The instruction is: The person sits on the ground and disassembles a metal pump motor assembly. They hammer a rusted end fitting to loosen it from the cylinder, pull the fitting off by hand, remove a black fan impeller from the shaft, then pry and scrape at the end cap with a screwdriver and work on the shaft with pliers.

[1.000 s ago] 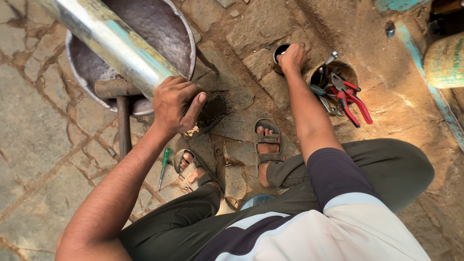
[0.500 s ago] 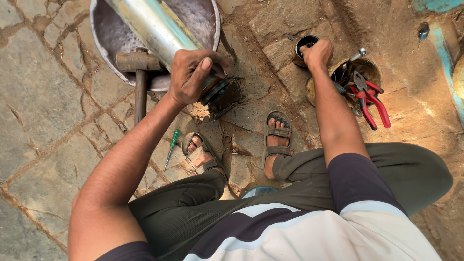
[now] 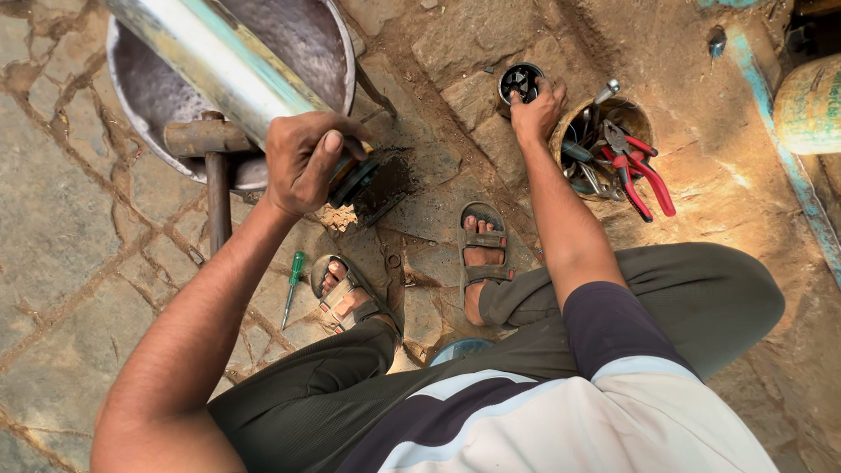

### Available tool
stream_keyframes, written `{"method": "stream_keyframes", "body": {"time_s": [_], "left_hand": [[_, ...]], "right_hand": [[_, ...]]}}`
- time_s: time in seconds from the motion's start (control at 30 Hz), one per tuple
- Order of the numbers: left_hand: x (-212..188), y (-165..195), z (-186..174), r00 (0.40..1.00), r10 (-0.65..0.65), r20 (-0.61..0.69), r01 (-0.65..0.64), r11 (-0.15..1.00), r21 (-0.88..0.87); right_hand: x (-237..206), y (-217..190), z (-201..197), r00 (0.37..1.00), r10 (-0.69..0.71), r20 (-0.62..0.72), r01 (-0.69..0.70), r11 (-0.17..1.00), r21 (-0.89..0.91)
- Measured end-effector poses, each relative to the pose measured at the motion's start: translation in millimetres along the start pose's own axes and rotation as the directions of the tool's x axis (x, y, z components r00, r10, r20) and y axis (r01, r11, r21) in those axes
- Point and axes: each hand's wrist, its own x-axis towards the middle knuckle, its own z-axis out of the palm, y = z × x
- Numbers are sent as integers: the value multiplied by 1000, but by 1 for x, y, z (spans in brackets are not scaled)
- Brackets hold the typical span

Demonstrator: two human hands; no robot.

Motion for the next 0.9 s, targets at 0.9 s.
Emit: {"method": "stream_keyframes", "body": {"time_s": [0.9], "left_hand": [[4,0,4,1000,-1,-2,1,994,106]], "right_hand": [[40,4,3,953,-113,280,214,908,-361]]}}
